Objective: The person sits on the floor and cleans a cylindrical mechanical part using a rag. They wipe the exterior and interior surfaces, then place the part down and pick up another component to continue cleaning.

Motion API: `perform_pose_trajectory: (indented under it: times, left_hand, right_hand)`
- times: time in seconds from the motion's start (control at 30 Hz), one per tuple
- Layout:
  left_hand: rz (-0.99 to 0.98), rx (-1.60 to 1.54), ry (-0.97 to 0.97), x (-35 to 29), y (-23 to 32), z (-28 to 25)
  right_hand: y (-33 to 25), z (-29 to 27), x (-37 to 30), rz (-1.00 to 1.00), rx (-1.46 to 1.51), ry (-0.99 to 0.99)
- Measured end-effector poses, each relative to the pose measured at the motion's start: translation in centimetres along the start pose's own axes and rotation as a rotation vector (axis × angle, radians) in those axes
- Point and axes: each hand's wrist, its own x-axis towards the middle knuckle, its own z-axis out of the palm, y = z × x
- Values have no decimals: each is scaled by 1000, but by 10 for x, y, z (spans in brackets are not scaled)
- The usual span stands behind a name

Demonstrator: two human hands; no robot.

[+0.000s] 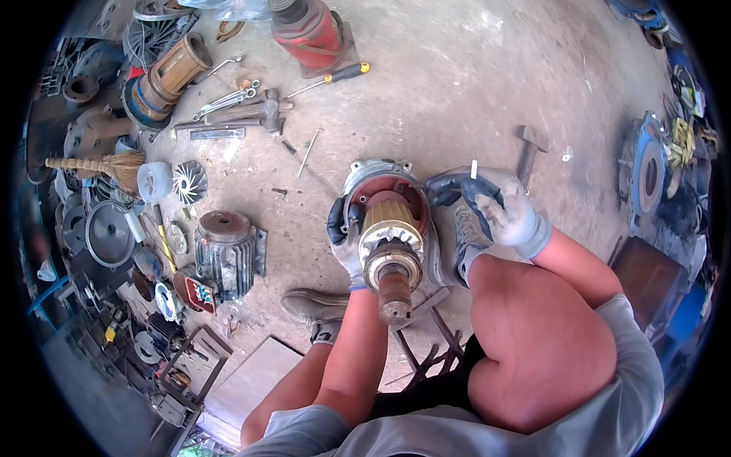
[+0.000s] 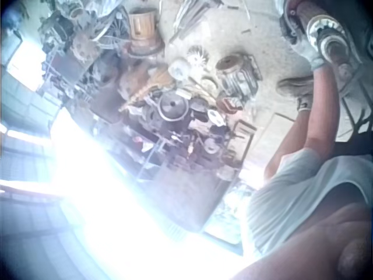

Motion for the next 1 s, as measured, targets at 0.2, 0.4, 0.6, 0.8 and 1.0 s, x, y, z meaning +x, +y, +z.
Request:
perform_pose_trajectory:
  times: [0.2, 0.4, 0.6, 0.8, 1.0]
  left_hand:
    - [337, 540, 44, 29, 10, -73]
    - [567, 1210, -340, 35, 68, -51]
    - [428, 1663, -1196, 73, 99, 53]
    - [316, 1719, -1375, 103, 86, 53]
    - [43, 1517, -1177, 107, 84, 33]
  right_hand:
    - [3, 15, 11, 7, -171, 15]
    - [5, 21, 13, 43, -125, 45]
    - [-31, 35, 44, 270, -364, -120]
    - [-41, 45, 53, 257, -461, -119]
    - [-60, 45, 69, 247, -818, -268]
